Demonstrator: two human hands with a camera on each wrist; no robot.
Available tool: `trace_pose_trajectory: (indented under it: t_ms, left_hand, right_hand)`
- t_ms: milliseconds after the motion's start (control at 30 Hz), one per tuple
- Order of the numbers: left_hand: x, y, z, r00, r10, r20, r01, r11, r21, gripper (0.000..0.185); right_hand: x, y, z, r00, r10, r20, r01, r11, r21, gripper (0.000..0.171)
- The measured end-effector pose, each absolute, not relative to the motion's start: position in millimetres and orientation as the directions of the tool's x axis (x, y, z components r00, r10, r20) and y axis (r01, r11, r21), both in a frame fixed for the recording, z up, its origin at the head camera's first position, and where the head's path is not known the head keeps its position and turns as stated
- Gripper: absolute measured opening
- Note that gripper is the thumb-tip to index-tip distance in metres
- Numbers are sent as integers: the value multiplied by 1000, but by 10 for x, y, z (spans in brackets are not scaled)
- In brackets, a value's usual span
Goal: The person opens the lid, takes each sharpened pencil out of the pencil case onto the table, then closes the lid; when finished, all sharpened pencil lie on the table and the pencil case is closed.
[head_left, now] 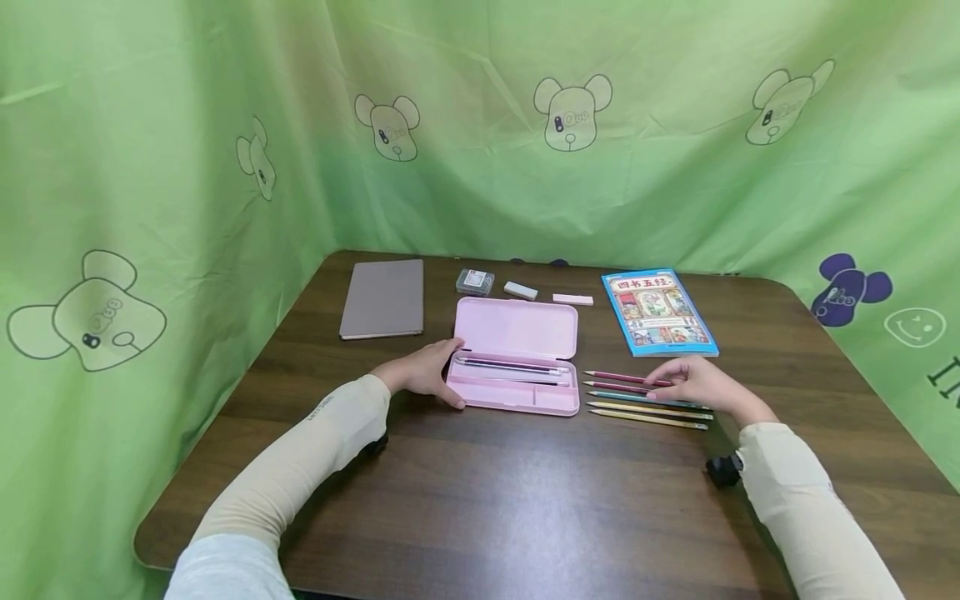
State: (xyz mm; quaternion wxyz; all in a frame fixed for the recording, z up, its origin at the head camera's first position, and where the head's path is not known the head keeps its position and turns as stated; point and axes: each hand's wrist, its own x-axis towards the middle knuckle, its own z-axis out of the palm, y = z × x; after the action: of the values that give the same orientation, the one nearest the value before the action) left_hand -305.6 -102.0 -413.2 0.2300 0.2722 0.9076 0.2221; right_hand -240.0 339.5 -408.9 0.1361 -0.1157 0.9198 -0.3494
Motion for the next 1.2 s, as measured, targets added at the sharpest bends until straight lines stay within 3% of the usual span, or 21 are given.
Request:
trace_pose_trajectory:
  t_ms: [433, 1200]
  left_hand:
    - [-3064, -1033, -4143, -748, 598, -287, 405, 754, 517, 110]
    - [-3071, -1022, -4160, -748, 600, -284, 411, 755, 511, 110]
  right_hand:
    - [-2593, 3025, -4071, -933, -315, -174, -134, 753, -644, 33]
    - [-2875, 2496, -4153, -890, -434, -138, -219, 674, -705, 23]
